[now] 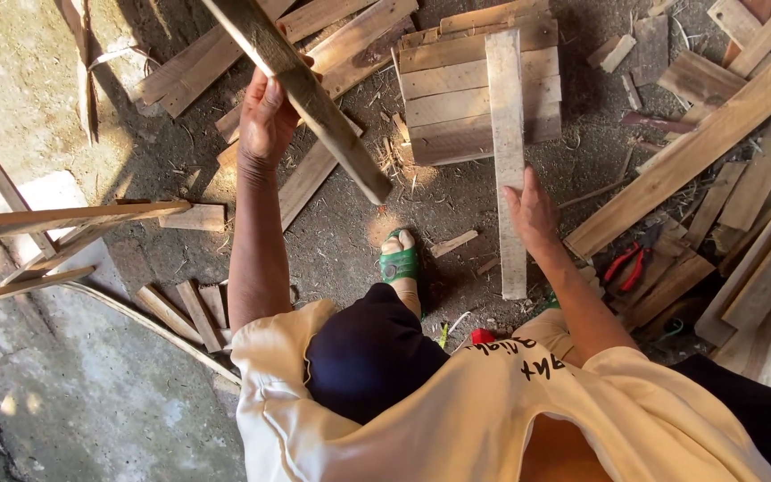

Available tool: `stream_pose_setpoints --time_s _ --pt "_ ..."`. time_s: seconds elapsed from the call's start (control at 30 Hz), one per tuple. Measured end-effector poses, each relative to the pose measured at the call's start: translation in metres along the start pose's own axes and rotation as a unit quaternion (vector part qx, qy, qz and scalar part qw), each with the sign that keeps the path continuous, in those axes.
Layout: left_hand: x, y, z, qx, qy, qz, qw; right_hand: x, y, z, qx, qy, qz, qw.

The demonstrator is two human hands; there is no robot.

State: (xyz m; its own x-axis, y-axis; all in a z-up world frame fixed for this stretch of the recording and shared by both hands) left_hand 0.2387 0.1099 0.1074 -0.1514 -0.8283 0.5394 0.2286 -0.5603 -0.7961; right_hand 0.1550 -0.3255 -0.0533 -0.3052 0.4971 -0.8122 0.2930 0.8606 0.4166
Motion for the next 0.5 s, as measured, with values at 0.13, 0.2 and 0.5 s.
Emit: stream_pose_setpoints --time_s 0.13,0.2,0.5 --pt "0.033 -0.005 0.0 -0.015 0.034 0.052 0.998 0.002 -0.004 0.0 -0.005 0.001 0.013 1.0" --pt "0.023 0.007 -0.016 -0.043 0.042 0.071 0.996 0.002 -0.003 0.0 0.011 0.011 0.018 1.0" --pt "0.009 0.06 -0.078 -0.081 0.073 0.122 0.987 0.005 -0.004 -0.001 0.029 0.009 0.044 0.999"
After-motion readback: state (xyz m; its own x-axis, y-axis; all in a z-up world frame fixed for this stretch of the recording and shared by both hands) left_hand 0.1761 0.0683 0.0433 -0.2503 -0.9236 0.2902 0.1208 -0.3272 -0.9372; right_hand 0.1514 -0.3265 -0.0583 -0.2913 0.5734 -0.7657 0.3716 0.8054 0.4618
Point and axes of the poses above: each hand's wrist, its own z-axis towards the middle knuckle, its own x-axis out of the palm, y = z × x, the point moved 8 cm from there along z, towards the middle knuckle, and after that the axes turned 15 degrees about x, right-handed, at the moved point
